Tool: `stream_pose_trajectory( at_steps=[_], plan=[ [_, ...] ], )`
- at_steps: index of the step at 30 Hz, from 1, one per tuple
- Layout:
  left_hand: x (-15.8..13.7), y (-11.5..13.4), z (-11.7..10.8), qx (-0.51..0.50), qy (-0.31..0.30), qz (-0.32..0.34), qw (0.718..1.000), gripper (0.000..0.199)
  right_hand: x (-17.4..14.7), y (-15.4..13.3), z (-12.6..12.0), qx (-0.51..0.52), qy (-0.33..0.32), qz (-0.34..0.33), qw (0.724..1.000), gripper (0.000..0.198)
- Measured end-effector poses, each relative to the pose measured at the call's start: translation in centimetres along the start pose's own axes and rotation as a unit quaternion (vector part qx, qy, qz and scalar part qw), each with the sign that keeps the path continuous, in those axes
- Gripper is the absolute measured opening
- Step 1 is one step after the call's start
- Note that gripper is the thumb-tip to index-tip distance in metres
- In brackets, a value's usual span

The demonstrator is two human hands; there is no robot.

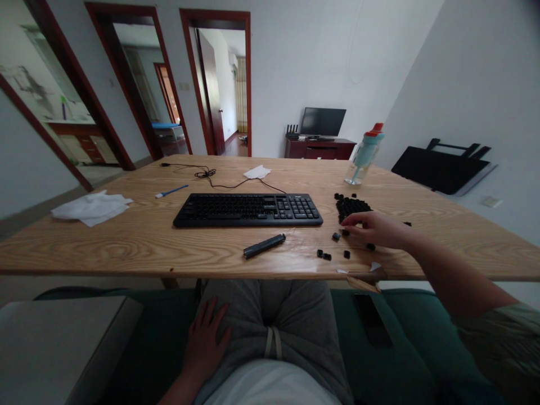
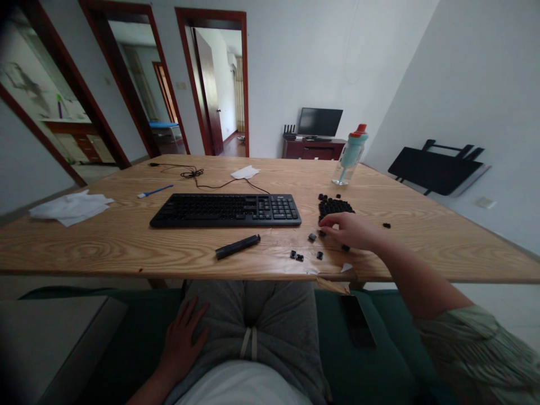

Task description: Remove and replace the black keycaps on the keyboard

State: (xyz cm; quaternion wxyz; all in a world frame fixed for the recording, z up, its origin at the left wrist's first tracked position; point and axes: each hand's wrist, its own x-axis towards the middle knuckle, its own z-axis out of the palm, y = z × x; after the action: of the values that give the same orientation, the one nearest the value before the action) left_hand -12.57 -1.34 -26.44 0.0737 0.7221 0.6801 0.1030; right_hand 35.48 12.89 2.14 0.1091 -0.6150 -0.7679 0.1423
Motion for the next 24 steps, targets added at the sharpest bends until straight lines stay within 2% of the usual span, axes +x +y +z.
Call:
stream_pose_trajectory(
  at_steps=[4,6,9,13,18,22,24],
  plan=[
    [0.0,0.1,-0.1,0.002,-0.006,-0.001,1.000,0.052,-0.7,0.3,-0.8,0.015,0.029,0.016,0.999,0.042],
    [0.0,0.1,-0.2,0.003,-0.008,-0.003,1.000,0.051,-1.3,1.0,-1.8,0.027,0.051,0.049,0.997,0.046],
    [-0.1,0.3,-0.3,0.010,-0.007,-0.007,1.000,0.051,-2.4,2.9,-3.7,0.001,0.092,0.108,0.990,0.047],
    [0.0,0.4,-0.3,0.022,-0.002,-0.002,1.000,0.052,-3.5,5.8,-5.6,-0.051,0.138,0.143,0.979,0.039],
    [0.2,0.3,-0.2,0.021,-0.002,-0.003,1.000,0.051,-3.3,9.4,-6.1,-0.047,0.134,0.178,0.974,0.038],
    [0.3,0.1,-0.2,0.021,-0.010,-0.007,1.000,0.052,-1.0,12.7,-5.9,-0.009,0.096,0.194,0.976,0.038],
    [0.3,0.0,0.0,0.025,-0.013,-0.006,1.000,0.052,0.8,13.7,-5.8,-0.030,0.090,0.182,0.979,0.040]
  ],
)
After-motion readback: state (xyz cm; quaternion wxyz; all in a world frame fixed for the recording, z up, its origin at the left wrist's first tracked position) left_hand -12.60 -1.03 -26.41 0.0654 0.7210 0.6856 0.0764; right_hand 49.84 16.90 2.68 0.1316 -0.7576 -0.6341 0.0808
